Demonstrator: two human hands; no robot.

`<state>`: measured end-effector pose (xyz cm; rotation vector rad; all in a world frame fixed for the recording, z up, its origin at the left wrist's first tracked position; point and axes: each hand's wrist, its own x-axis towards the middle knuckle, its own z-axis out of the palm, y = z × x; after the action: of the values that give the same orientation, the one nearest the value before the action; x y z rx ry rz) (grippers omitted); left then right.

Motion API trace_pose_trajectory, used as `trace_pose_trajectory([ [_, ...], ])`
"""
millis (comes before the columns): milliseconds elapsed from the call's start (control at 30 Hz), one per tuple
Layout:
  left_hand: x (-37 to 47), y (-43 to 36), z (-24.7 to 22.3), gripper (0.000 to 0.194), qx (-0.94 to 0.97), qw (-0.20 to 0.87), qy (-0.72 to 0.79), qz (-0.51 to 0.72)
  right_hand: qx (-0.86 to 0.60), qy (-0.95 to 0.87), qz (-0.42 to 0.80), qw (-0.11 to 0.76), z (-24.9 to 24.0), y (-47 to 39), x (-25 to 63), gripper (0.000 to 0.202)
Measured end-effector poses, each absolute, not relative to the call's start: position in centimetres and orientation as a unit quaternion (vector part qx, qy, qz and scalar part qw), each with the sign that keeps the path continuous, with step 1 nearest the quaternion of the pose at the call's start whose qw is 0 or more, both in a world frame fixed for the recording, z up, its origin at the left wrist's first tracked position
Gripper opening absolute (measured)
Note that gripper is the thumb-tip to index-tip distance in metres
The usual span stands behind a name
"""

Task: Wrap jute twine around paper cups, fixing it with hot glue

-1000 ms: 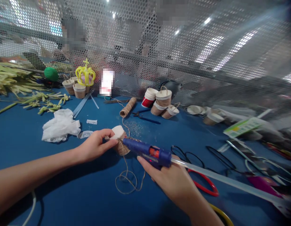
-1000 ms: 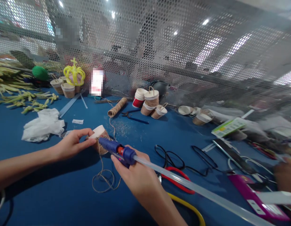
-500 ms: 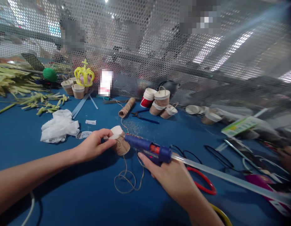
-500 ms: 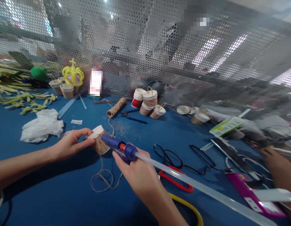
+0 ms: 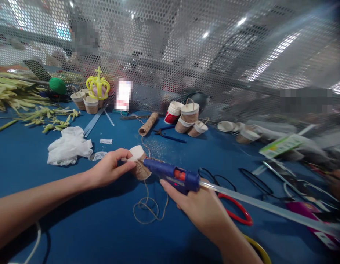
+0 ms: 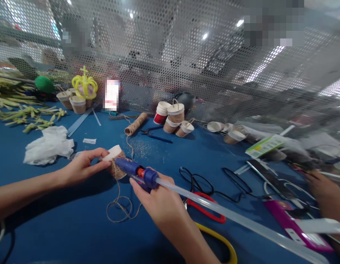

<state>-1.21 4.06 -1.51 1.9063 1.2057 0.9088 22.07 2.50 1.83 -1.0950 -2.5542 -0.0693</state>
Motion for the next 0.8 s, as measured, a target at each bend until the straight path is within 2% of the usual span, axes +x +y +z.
trace_pose_trajectory([
  [367, -1.2, 4.0, -1.5, 0.017, 0.742, 0.369, 0.420, 0.369, -0.397, -0.904, -0.043, 0.152, 1.8, 2.9, 22.2, 0.026],
  [600, -1.3, 3.9, -1.2, 0.014, 0.747, 0.377, 0.404, 0.370, -0.353, -0.925, -0.131, 0.058, 2.7, 3.1, 22.5, 0.046],
  [667, -1.3, 3.9, -1.3, 0.014, 0.749, 0.379, 0.402, 0.365, -0.360, -0.924, -0.114, 0.060, 2.6, 3.1, 22.5, 0.046],
  [800, -1.4, 3.9, -1.4, 0.014, 0.749, 0.383, 0.401, 0.363, -0.407, -0.906, -0.036, 0.105, 2.2, 3.0, 22.9, 0.035],
])
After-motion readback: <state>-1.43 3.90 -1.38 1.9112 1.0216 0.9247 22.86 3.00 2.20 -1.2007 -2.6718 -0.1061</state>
